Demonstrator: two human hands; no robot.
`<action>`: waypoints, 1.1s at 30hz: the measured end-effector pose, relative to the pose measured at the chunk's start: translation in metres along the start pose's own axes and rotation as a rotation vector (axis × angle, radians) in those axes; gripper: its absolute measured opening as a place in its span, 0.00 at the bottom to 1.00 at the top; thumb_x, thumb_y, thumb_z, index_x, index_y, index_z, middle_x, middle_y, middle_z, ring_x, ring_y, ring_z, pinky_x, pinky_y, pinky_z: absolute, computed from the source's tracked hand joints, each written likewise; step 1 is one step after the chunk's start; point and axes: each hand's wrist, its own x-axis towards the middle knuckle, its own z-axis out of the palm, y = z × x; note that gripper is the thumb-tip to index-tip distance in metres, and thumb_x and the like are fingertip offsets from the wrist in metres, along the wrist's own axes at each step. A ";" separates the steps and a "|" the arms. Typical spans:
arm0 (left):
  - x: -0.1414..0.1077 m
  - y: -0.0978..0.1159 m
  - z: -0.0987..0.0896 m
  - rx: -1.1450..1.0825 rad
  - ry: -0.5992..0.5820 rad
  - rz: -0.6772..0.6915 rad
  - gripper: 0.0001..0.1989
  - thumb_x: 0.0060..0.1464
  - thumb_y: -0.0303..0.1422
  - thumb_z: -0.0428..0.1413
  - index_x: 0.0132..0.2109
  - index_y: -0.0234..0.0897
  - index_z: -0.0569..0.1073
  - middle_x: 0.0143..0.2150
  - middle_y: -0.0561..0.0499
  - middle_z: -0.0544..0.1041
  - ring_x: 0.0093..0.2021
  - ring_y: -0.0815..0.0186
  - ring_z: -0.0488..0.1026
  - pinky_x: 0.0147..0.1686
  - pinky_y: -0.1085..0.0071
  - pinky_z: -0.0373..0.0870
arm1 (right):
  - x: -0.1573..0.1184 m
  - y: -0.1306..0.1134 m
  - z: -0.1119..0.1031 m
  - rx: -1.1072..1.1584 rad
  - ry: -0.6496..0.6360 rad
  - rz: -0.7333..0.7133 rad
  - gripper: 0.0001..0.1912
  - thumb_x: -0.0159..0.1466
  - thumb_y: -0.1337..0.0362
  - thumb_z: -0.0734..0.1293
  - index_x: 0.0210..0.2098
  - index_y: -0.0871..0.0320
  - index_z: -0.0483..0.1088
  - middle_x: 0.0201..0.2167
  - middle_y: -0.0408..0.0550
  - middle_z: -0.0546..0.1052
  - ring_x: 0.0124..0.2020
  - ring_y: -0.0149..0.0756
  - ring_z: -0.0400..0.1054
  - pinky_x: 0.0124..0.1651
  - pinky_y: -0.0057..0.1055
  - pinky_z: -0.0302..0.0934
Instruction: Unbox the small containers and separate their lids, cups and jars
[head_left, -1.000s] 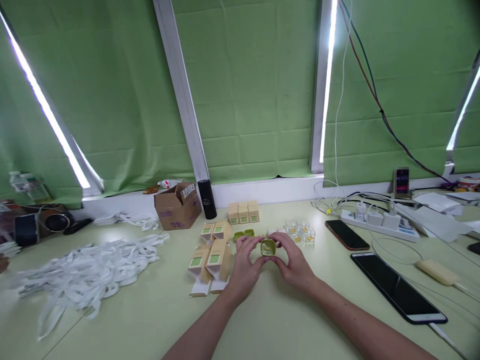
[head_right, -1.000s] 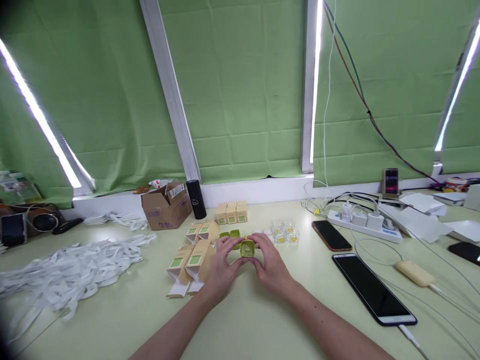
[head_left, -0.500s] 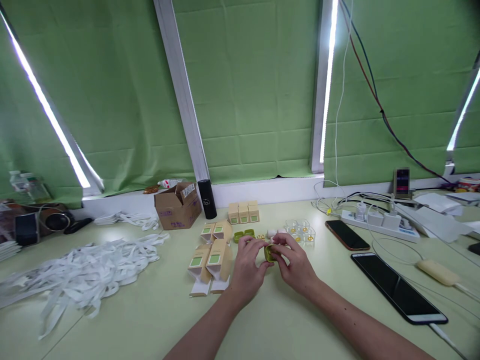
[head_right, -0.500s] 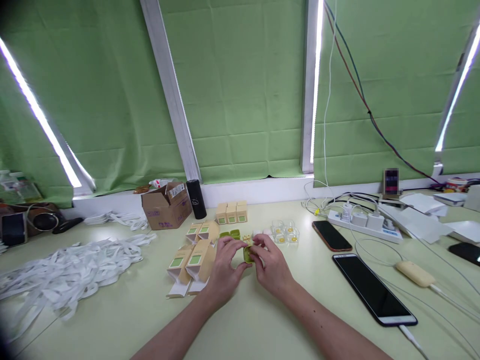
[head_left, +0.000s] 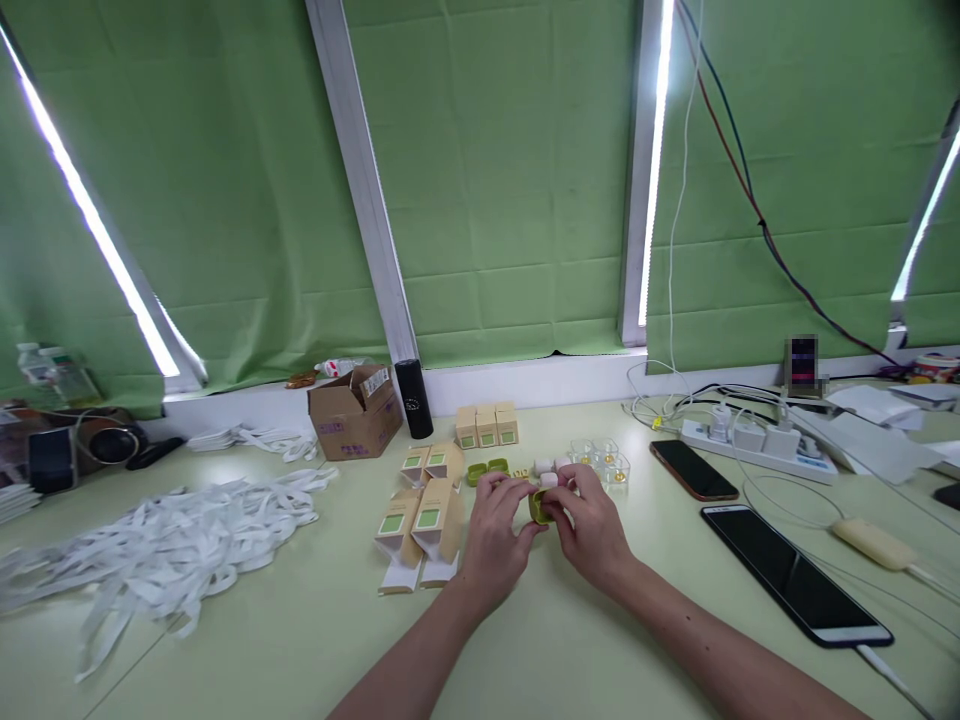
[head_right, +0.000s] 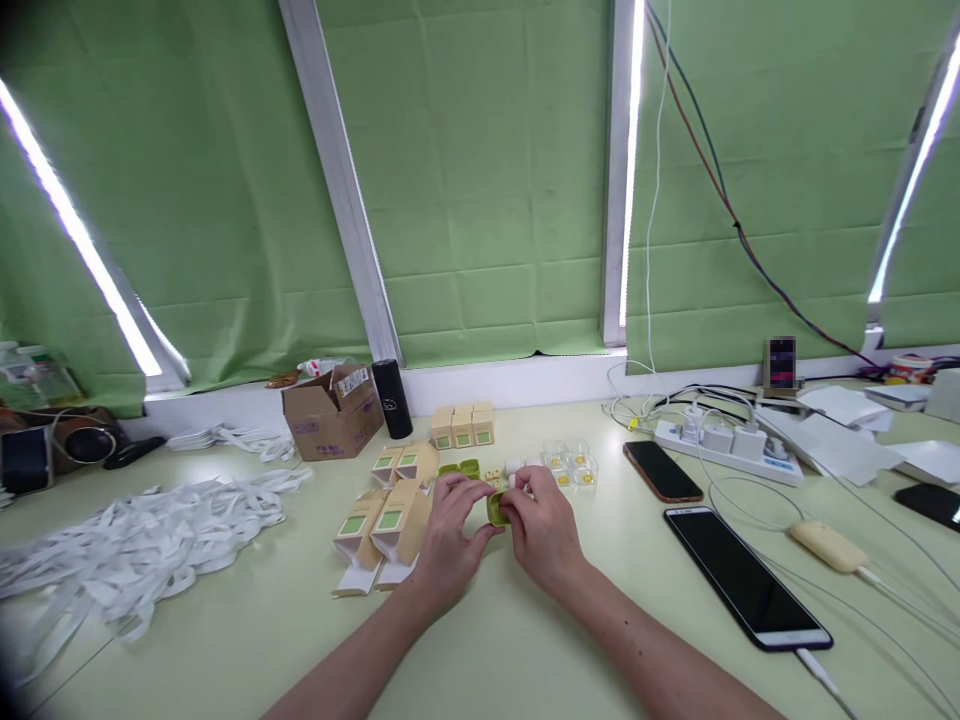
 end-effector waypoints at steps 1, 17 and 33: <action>0.000 0.000 0.000 0.003 0.003 -0.001 0.20 0.55 0.26 0.63 0.55 0.43 0.74 0.51 0.44 0.79 0.55 0.49 0.68 0.54 0.47 0.70 | 0.000 -0.001 0.000 -0.008 0.004 -0.005 0.10 0.67 0.72 0.63 0.37 0.55 0.75 0.42 0.53 0.68 0.40 0.42 0.66 0.36 0.37 0.67; -0.001 -0.006 0.004 0.008 0.093 -0.078 0.21 0.54 0.25 0.64 0.55 0.42 0.75 0.51 0.45 0.79 0.57 0.48 0.67 0.56 0.47 0.69 | 0.004 -0.009 -0.005 0.004 0.061 -0.052 0.09 0.69 0.70 0.62 0.38 0.54 0.74 0.40 0.52 0.67 0.42 0.44 0.65 0.38 0.37 0.65; 0.007 -0.007 -0.006 -0.029 0.217 -0.288 0.21 0.53 0.24 0.63 0.53 0.45 0.76 0.50 0.49 0.79 0.58 0.53 0.67 0.56 0.54 0.70 | 0.006 -0.012 -0.011 0.085 0.140 -0.089 0.10 0.68 0.72 0.64 0.41 0.51 0.74 0.37 0.52 0.71 0.42 0.46 0.68 0.43 0.44 0.68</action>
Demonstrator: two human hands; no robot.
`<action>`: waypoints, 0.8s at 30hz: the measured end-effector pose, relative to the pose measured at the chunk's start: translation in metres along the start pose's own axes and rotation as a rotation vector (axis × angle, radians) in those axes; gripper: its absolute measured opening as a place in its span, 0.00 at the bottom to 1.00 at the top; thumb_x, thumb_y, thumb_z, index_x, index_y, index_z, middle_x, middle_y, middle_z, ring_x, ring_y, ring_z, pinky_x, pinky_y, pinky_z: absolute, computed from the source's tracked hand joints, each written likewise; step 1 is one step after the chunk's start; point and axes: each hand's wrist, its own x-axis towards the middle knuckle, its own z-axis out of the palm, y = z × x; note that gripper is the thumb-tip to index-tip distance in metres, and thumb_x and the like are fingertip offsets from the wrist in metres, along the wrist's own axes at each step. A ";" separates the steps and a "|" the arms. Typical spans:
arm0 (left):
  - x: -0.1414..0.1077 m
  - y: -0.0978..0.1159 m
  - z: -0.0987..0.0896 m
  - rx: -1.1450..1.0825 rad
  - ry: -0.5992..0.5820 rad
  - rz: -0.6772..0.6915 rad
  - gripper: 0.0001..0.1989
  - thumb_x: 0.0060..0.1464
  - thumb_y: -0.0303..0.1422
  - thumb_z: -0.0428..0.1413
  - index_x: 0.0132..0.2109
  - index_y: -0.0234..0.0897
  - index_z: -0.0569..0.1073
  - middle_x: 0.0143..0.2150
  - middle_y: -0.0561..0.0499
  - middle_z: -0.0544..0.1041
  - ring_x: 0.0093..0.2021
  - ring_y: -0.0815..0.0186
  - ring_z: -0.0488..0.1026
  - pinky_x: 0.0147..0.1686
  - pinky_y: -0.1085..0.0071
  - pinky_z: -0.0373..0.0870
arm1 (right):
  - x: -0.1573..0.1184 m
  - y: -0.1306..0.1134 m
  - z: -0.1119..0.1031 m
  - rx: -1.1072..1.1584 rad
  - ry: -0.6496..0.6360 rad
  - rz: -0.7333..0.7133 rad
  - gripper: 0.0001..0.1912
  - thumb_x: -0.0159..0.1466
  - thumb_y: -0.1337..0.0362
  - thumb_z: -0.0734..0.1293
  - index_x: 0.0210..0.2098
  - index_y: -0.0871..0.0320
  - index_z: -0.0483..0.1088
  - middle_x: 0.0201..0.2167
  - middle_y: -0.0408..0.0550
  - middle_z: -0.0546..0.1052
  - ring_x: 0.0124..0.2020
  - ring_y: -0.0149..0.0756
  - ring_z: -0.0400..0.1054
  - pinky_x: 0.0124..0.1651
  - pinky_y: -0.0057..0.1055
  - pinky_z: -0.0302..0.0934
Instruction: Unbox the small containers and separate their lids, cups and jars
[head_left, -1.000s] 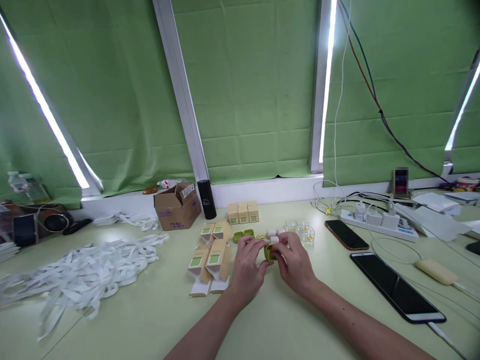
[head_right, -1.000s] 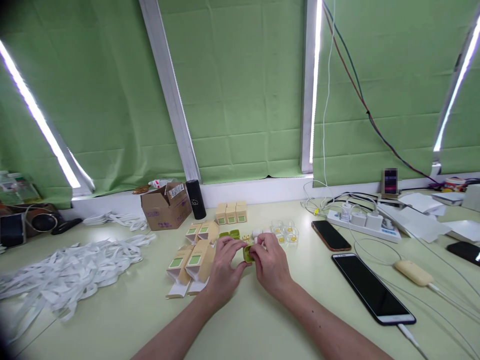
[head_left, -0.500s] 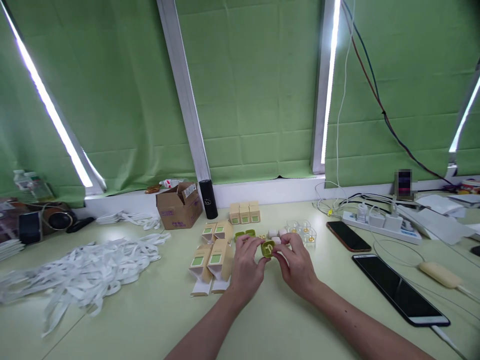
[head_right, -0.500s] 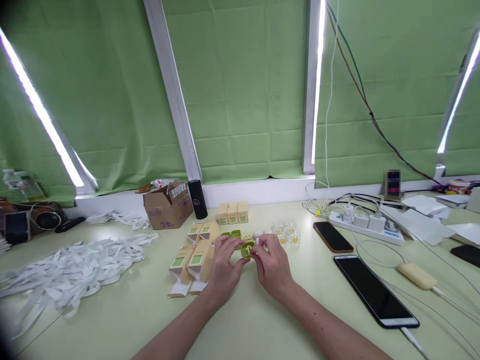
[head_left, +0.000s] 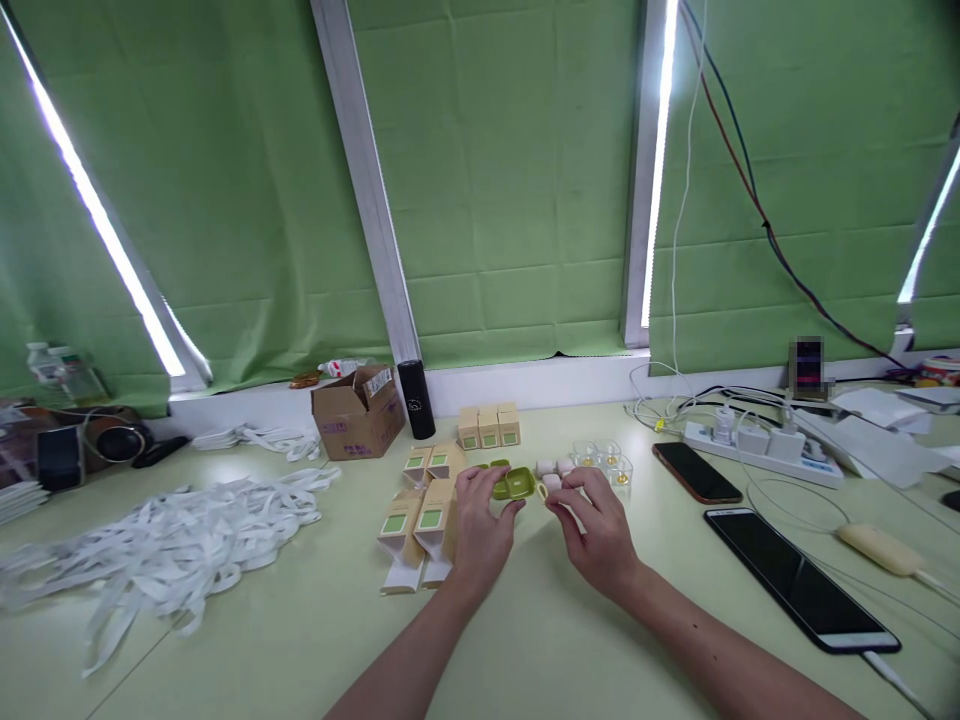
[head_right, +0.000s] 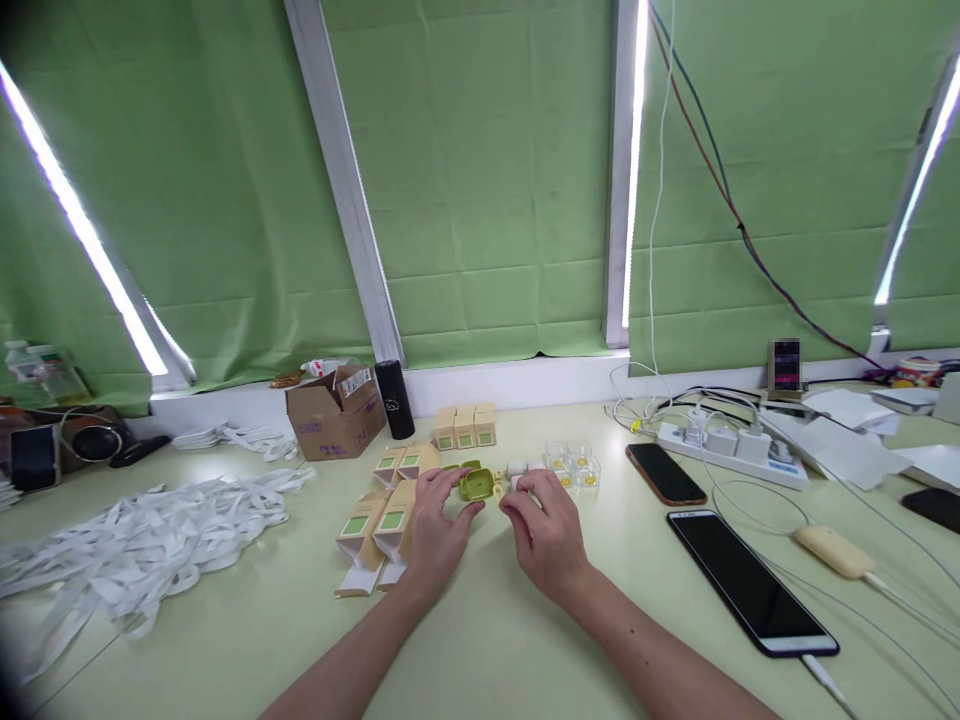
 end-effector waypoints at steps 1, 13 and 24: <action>0.000 0.000 0.000 0.001 0.004 -0.006 0.22 0.53 0.24 0.63 0.54 0.45 0.75 0.50 0.49 0.79 0.58 0.53 0.67 0.56 0.54 0.70 | 0.001 0.001 -0.001 0.012 0.007 0.004 0.10 0.68 0.72 0.64 0.41 0.51 0.74 0.37 0.52 0.72 0.42 0.46 0.68 0.43 0.44 0.68; 0.004 -0.013 0.001 -0.169 0.070 -0.223 0.16 0.65 0.41 0.55 0.55 0.41 0.72 0.53 0.42 0.77 0.51 0.57 0.77 0.42 0.65 0.71 | 0.004 0.035 0.010 -0.095 -0.106 0.117 0.09 0.69 0.71 0.63 0.36 0.55 0.74 0.33 0.48 0.79 0.39 0.42 0.70 0.43 0.38 0.62; 0.010 -0.012 0.002 -0.503 0.131 -0.474 0.24 0.58 0.56 0.56 0.40 0.38 0.71 0.35 0.44 0.81 0.35 0.61 0.78 0.29 0.72 0.69 | 0.017 0.037 0.060 -0.400 -0.505 0.162 0.11 0.66 0.74 0.66 0.34 0.55 0.78 0.38 0.50 0.80 0.46 0.43 0.66 0.47 0.36 0.56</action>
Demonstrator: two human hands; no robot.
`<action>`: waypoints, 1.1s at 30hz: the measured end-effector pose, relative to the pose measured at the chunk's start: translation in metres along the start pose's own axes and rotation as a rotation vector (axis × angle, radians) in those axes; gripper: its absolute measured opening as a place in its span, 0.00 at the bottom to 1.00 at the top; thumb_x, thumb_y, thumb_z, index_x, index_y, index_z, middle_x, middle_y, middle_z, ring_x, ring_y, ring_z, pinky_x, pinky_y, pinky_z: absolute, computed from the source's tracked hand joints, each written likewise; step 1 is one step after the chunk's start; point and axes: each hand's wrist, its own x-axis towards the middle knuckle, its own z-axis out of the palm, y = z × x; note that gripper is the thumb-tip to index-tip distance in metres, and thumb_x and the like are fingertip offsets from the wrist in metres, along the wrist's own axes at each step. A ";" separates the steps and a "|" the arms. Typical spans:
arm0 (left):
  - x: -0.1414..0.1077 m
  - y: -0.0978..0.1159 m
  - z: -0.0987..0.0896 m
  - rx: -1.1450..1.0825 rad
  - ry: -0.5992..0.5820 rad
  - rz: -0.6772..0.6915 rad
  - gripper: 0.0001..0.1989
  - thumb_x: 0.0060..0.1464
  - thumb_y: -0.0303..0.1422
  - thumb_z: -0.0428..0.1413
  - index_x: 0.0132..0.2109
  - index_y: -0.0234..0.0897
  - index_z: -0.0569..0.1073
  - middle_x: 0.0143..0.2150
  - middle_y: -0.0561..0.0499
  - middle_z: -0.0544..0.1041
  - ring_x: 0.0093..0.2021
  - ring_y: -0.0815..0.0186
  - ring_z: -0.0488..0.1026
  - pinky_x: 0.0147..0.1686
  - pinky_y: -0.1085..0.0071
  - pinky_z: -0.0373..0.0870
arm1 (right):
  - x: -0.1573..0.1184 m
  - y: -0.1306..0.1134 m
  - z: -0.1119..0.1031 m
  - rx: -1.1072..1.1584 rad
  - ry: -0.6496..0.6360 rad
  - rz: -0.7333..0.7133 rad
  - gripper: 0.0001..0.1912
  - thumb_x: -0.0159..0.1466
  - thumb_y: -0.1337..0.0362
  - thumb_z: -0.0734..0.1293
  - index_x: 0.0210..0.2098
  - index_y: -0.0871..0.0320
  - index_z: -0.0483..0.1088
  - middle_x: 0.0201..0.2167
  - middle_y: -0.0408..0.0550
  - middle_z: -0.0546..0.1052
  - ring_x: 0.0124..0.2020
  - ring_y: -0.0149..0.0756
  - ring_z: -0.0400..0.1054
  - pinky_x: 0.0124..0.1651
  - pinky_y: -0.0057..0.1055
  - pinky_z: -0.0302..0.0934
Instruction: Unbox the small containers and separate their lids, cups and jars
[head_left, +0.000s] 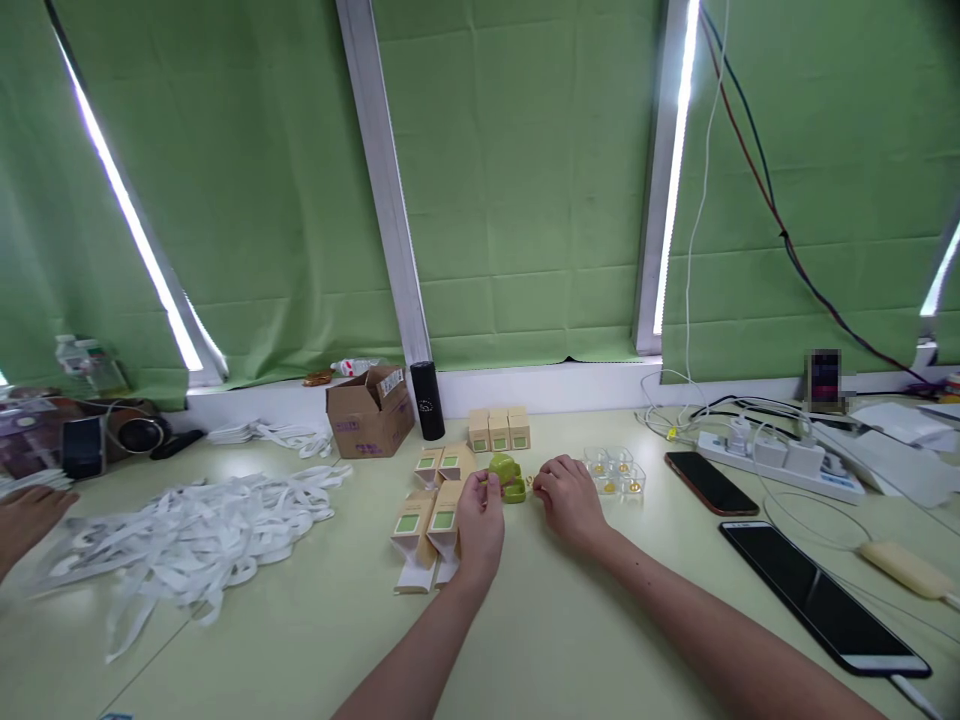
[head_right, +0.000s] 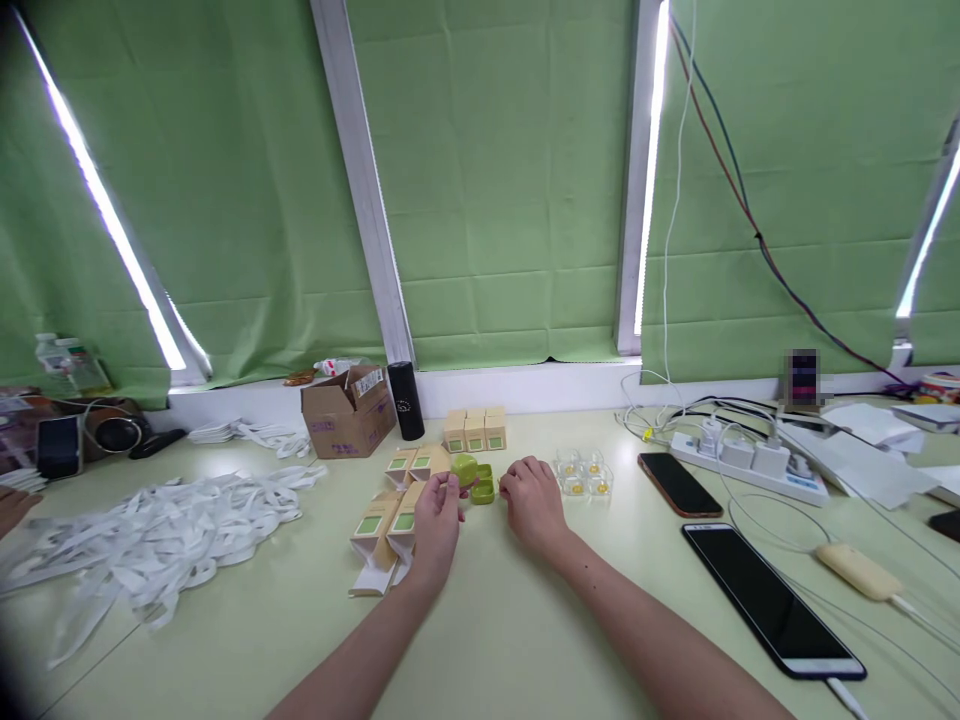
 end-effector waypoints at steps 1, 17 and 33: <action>0.000 0.000 0.000 -0.027 -0.001 -0.023 0.24 0.57 0.56 0.57 0.39 0.38 0.70 0.35 0.44 0.81 0.34 0.62 0.77 0.27 0.73 0.67 | 0.003 -0.001 0.004 -0.011 -0.005 0.005 0.11 0.65 0.74 0.66 0.33 0.55 0.79 0.38 0.51 0.79 0.46 0.44 0.65 0.47 0.37 0.55; -0.001 0.007 -0.001 -0.530 -0.156 -0.360 0.22 0.50 0.47 0.67 0.36 0.35 0.70 0.33 0.38 0.84 0.26 0.66 0.74 0.26 0.72 0.62 | -0.027 -0.005 -0.019 -0.024 -0.206 0.042 0.10 0.67 0.71 0.64 0.35 0.56 0.78 0.37 0.50 0.79 0.38 0.38 0.69 0.38 0.34 0.52; 0.016 0.022 -0.021 0.387 0.018 0.409 0.11 0.62 0.40 0.57 0.36 0.39 0.79 0.32 0.46 0.80 0.38 0.57 0.72 0.45 0.60 0.66 | -0.051 -0.009 -0.032 0.220 -0.354 0.032 0.11 0.69 0.66 0.62 0.39 0.54 0.77 0.37 0.46 0.82 0.36 0.36 0.74 0.36 0.29 0.53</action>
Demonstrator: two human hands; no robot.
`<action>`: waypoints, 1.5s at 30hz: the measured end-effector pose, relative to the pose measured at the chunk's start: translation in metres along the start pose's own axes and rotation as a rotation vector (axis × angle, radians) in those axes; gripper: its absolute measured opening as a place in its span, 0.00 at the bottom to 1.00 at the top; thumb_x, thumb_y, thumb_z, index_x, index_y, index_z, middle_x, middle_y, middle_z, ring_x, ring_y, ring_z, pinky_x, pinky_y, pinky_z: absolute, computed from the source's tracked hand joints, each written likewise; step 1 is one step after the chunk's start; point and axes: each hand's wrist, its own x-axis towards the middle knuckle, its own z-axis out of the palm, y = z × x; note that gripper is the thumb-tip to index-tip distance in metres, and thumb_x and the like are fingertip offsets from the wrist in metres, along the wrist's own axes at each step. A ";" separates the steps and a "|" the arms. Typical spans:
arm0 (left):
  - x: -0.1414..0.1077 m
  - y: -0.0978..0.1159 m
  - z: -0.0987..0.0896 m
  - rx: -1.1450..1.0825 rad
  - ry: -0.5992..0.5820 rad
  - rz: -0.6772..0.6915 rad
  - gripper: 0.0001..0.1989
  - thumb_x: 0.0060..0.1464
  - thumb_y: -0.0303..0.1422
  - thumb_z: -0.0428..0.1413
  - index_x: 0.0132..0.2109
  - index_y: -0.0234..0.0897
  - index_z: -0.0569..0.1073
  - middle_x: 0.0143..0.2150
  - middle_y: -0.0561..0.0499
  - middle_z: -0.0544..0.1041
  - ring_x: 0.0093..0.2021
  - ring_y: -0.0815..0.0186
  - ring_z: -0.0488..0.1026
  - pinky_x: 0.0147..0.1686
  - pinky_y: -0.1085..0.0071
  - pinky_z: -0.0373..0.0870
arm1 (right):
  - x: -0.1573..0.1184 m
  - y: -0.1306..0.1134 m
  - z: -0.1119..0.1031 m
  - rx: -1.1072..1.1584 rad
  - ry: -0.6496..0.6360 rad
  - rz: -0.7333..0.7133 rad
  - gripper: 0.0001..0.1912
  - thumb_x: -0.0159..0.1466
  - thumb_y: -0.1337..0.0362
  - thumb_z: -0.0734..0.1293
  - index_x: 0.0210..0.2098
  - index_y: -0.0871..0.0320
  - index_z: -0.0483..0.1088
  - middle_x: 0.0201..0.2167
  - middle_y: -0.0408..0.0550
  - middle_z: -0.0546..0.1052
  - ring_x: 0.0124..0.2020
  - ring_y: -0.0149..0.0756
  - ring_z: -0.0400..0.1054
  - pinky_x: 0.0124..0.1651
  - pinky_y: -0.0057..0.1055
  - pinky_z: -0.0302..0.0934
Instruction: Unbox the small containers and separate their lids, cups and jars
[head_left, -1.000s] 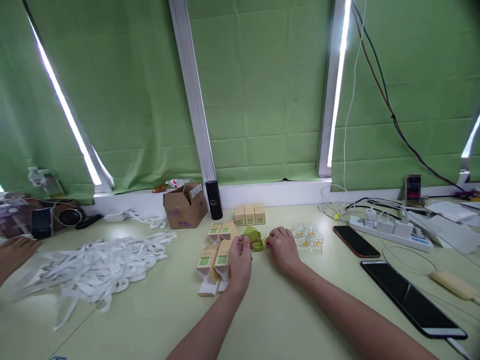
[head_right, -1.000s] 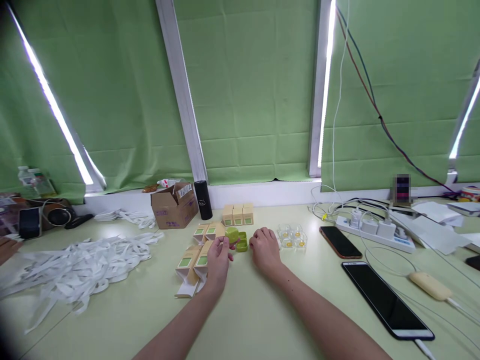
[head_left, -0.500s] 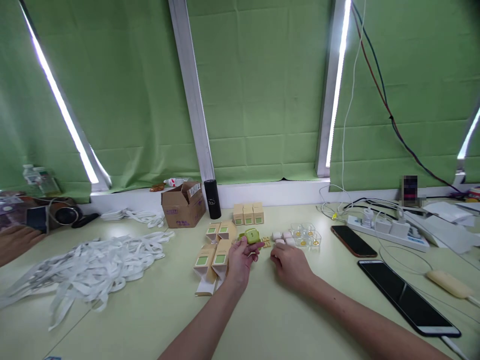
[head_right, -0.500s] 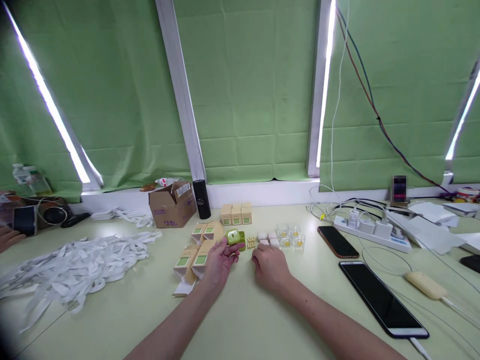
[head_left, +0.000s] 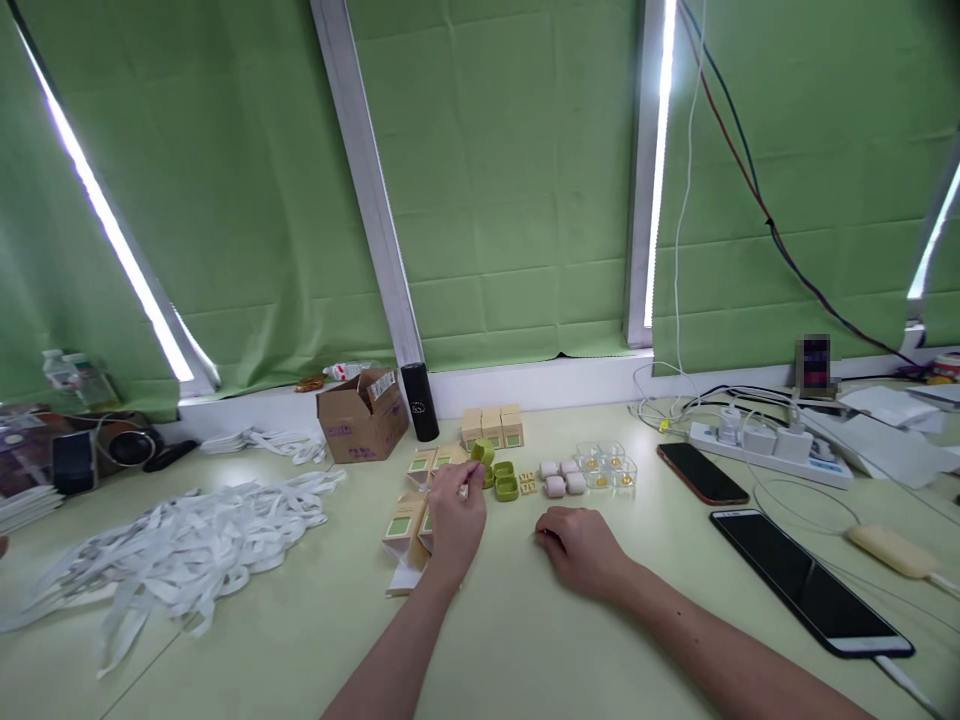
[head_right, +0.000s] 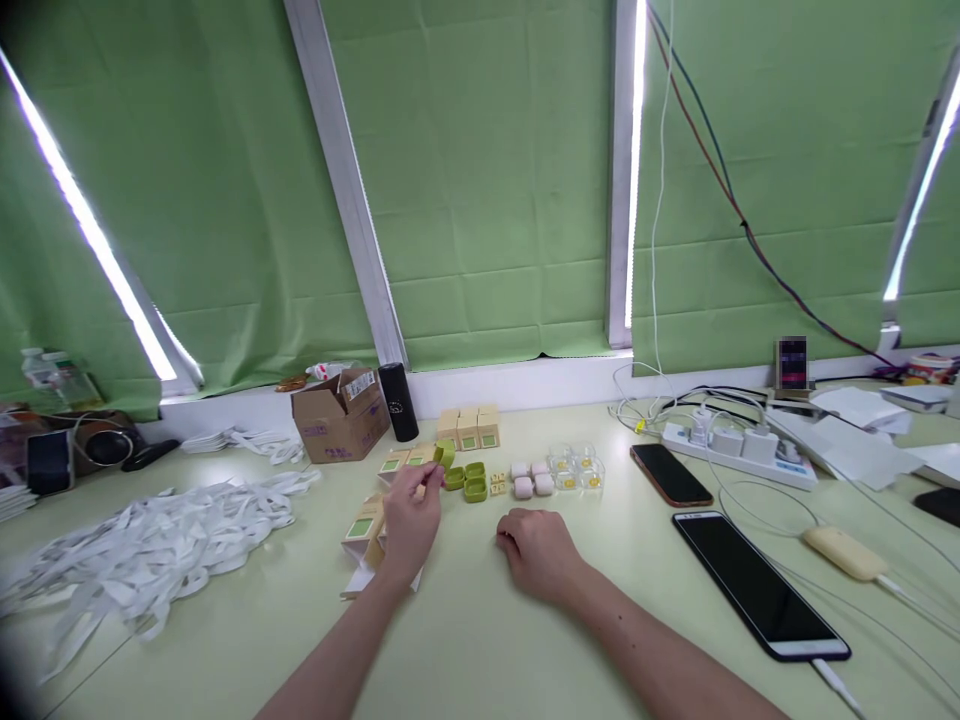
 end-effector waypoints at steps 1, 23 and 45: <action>0.002 0.001 -0.004 0.152 0.014 0.090 0.11 0.62 0.38 0.56 0.37 0.40 0.80 0.34 0.45 0.80 0.41 0.55 0.71 0.48 0.58 0.64 | 0.000 0.000 0.000 0.004 0.003 0.003 0.11 0.69 0.66 0.62 0.38 0.54 0.77 0.37 0.46 0.82 0.36 0.36 0.74 0.36 0.29 0.53; 0.004 -0.012 0.002 1.090 -0.589 0.168 0.15 0.52 0.17 0.52 0.31 0.35 0.82 0.33 0.34 0.81 0.49 0.45 0.67 0.45 0.55 0.53 | 0.001 -0.004 -0.003 -0.003 0.000 0.024 0.11 0.69 0.66 0.62 0.38 0.54 0.77 0.37 0.45 0.83 0.37 0.37 0.75 0.35 0.30 0.53; -0.008 -0.004 0.005 1.067 -0.665 0.195 0.16 0.50 0.15 0.53 0.32 0.36 0.81 0.33 0.36 0.80 0.49 0.47 0.66 0.45 0.56 0.53 | 0.000 -0.001 0.001 -0.014 0.009 0.017 0.11 0.68 0.66 0.62 0.39 0.52 0.78 0.38 0.44 0.83 0.37 0.37 0.75 0.36 0.29 0.54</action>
